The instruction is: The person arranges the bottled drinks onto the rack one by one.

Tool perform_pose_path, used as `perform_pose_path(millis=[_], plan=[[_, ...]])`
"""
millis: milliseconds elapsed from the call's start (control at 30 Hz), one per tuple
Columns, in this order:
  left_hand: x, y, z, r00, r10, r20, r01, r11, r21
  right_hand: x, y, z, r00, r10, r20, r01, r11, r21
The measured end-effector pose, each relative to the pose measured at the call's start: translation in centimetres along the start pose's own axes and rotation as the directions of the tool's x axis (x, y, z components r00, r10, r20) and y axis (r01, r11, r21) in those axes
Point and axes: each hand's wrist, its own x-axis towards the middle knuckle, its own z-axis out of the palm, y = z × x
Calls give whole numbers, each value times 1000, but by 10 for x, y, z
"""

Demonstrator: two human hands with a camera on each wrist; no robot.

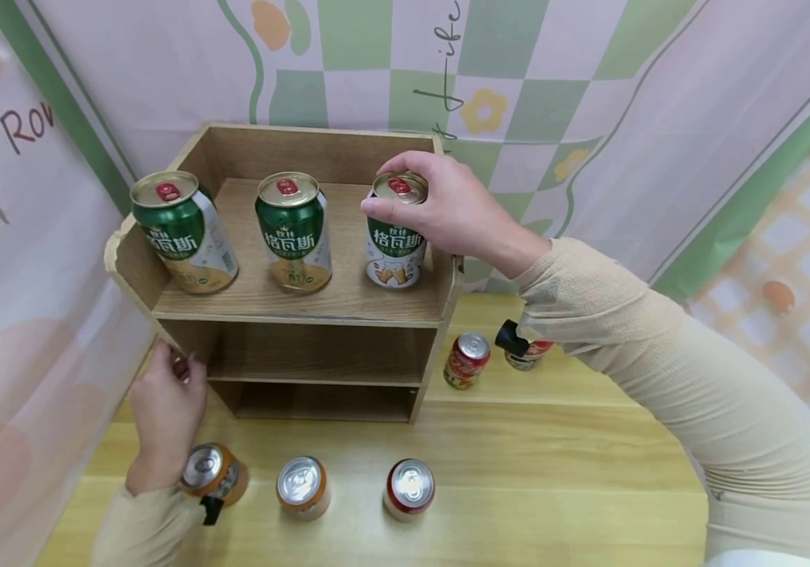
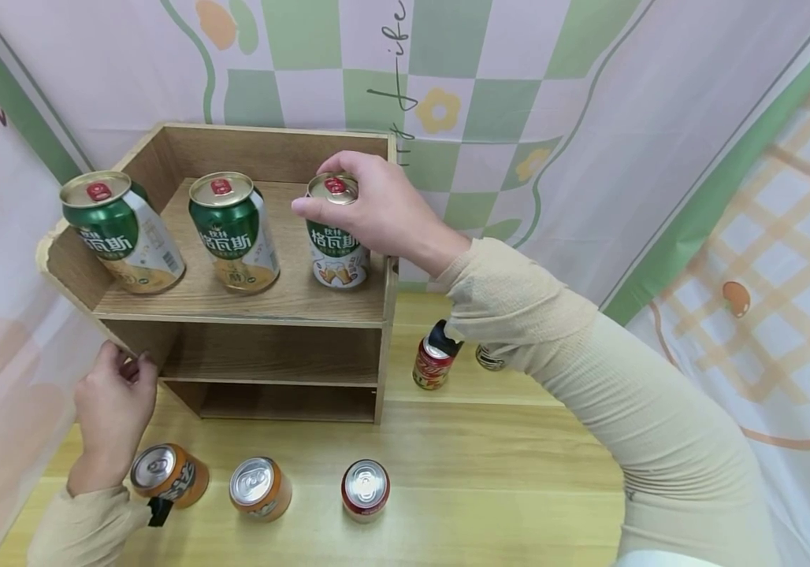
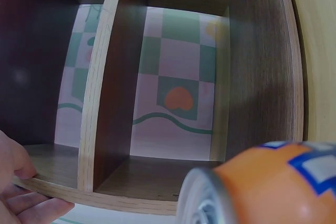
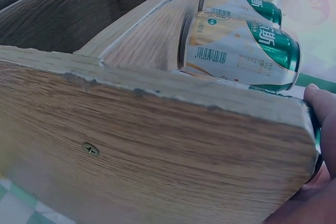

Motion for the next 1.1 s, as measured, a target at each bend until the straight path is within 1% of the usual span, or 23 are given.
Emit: perform_pose_path(millis=[267,600,700,800,967,1100], plan=[[0,0,0,1000,9,-4,-9,1000,4,-2,0,-4,999,30,35,-30,1000,-2],[0,0,2,1000,6,0,-6,1000,-8,-2,-7,-12,991,75,114,-68,995,-68],[-1,-1,2,1000,7,0,-7,1000,-8,-3,-10,-14,990,70,122,-61,995,-76],[-1,-1,1,1000,10,3,-10,1000,-8,-5,-13,-17,993,47,109,-38,996,-87],[-1,0,1,1000,6,6,-6,1000,-11,-6,-21,-24,997,-5,80,17,988,-151],[0,-1,0,1000,2,6,-2,1000,-11,-5,-24,-27,995,-1,100,22,977,-213]])
